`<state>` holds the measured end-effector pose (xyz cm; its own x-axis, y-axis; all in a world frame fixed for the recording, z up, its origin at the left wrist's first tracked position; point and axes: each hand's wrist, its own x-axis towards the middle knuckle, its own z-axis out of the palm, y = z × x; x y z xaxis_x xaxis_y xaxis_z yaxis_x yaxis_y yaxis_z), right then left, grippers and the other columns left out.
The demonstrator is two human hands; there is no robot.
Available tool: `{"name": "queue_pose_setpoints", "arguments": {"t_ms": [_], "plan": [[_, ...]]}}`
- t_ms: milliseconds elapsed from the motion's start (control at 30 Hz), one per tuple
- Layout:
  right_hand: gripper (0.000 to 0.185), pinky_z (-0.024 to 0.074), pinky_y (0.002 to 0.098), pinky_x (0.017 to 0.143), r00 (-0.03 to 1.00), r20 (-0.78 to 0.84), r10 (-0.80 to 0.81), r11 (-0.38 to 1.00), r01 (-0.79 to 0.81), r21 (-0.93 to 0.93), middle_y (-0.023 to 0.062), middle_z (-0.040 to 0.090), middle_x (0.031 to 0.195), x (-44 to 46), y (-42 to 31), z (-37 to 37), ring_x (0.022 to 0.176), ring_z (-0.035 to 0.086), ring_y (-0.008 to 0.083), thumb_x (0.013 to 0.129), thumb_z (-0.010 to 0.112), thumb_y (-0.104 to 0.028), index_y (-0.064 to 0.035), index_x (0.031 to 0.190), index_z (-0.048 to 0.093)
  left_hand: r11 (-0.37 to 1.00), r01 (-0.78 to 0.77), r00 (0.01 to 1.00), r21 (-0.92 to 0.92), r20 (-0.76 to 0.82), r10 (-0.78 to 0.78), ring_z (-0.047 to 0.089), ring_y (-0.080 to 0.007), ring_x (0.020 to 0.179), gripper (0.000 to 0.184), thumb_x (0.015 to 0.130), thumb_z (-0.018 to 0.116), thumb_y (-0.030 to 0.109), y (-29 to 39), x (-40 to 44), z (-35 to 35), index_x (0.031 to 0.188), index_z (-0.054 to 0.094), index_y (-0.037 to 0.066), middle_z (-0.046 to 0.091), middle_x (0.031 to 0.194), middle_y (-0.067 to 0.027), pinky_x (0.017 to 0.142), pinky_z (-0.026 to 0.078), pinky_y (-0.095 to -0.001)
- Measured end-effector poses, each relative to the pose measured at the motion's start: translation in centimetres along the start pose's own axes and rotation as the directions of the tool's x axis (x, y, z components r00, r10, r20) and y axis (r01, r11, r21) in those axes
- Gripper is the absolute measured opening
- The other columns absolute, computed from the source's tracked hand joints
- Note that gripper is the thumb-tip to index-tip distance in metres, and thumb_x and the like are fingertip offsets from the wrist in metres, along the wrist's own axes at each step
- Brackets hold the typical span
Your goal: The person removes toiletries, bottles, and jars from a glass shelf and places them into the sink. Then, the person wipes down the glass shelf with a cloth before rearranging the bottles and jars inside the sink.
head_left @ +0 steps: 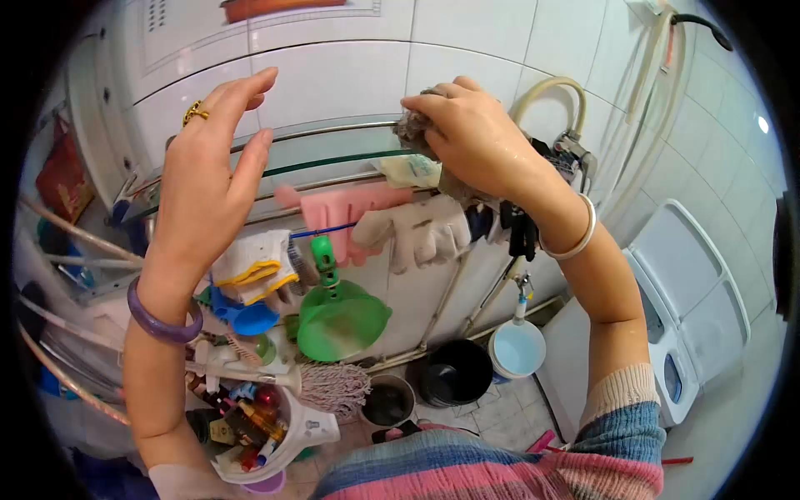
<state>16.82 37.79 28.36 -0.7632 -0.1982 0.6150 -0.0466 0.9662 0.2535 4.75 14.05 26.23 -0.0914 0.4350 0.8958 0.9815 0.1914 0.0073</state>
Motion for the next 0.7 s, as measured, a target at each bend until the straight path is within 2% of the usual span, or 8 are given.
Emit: {"name": "queue_pose_setpoints", "arguments": {"t_ms": [67,133,333,400,467,533,600,700], "plan": [[0.032,0.0466,0.04,0.085,0.989,-0.067,-0.128,0.991,0.125,-0.047,0.0153,0.063,0.097,1.8,-2.7,1.3,0.092,0.055,0.0328,0.077,0.057,-0.007,-0.0015,0.108,0.063,1.0,-0.005,0.997,0.006,-0.081,0.006,0.059,-0.0301,0.102,0.042,0.08,0.055,0.0,-0.5,-1.0,-1.3,0.121,0.054,0.003,0.061,0.112,-0.0171,0.087,0.045,-0.0369],[0.029,0.0471,0.0393,0.085,0.974,-0.081,-0.209,0.977,0.205,-0.063,0.013,0.063,0.094,4.1,-5.8,2.5,0.092,0.056,0.0303,0.077,0.059,-0.01,-0.0027,0.104,0.063,0.999,0.049,0.993,0.002,-0.112,-0.048,0.06,-0.0276,0.102,0.04,0.081,0.055,0.0,-1.0,-1.8,-2.5,0.121,0.055,0.002,0.062,0.112,-0.0155,0.089,0.045,-0.0356],[0.015,0.0435,0.0337,0.074,0.923,-0.184,-0.338,0.941,0.329,-0.081,0.0072,0.063,0.083,11.3,-15.5,6.3,0.089,0.056,0.026,0.068,0.066,-0.017,-0.0098,0.081,0.068,0.988,0.157,0.97,0.002,-0.189,-0.154,0.06,-0.0223,0.102,0.041,0.082,0.053,-0.001,-1.6,-3.9,-4.8,0.122,0.055,0.002,0.063,0.11,-0.0145,0.091,0.044,-0.033],[0.02,0.044,0.0343,0.075,0.901,-0.267,-0.342,0.938,0.342,-0.046,0.0069,0.063,0.085,11.5,-15.8,6.9,0.089,0.055,0.0258,0.068,0.065,-0.015,-0.0101,0.087,0.069,0.981,0.188,0.957,-0.05,-0.215,-0.194,0.059,-0.0211,0.104,0.041,0.082,0.051,-0.002,-2.5,-4.2,-5.2,0.123,0.055,0.002,0.063,0.111,-0.0133,0.094,0.043,-0.0328],[0.026,0.0446,0.035,0.076,0.883,-0.332,-0.333,0.938,0.345,-0.022,0.007,0.063,0.088,10.5,-14.7,7.3,0.09,0.055,0.0257,0.068,0.065,-0.013,-0.0107,0.093,0.069,0.973,0.212,0.94,-0.095,-0.254,-0.229,0.059,-0.021,0.105,0.041,0.083,0.051,-0.002,-2.7,-4.5,-5.1,0.123,0.055,0.002,0.063,0.113,-0.0128,0.095,0.042,-0.0326],[0.033,0.0451,0.0358,0.078,0.861,-0.391,-0.325,0.937,0.349,-0.011,0.0076,0.062,0.091,7.8,-11.0,6.7,0.09,0.055,0.0258,0.067,0.066,-0.011,-0.0115,0.101,0.068,0.965,0.252,0.939,-0.076,-0.221,-0.263,0.058,-0.0208,0.107,0.04,0.084,0.052,0.0,-2.9,-4.8,-4.9,0.123,0.055,0.002,0.062,0.114,-0.0121,0.096,0.041,-0.0323],[0.042,0.0459,0.0366,0.081,0.913,-0.333,-0.236,0.97,0.242,-0.024,0.0089,0.061,0.094,4.6,-7.0,5.6,0.091,0.055,0.0273,0.066,0.065,-0.007,-0.0122,0.108,0.066,0.962,0.269,0.945,-0.047,-0.182,-0.273,0.058,-0.0209,0.107,0.039,0.084,0.053,0.001,-3.1,-5.2,-4.6,0.123,0.055,0.002,0.062,0.114,-0.0122,0.096,0.041,-0.0321],[0.037,0.0474,0.0368,0.081,0.93,-0.333,-0.155,0.987,0.128,-0.101,0.0078,0.061,0.093,-0.1,-0.5,3.8,0.091,0.055,0.0283,0.067,0.063,-0.004,-0.0121,0.103,0.067,0.971,0.237,0.961,-0.02,-0.141,-0.237,0.059,-0.0211,0.105,0.039,0.083,0.054,0.001,-2.6,-5.0,-3.8,0.122,0.055,0.002,0.063,0.111,-0.0125,0.094,0.042,-0.0325]]}}
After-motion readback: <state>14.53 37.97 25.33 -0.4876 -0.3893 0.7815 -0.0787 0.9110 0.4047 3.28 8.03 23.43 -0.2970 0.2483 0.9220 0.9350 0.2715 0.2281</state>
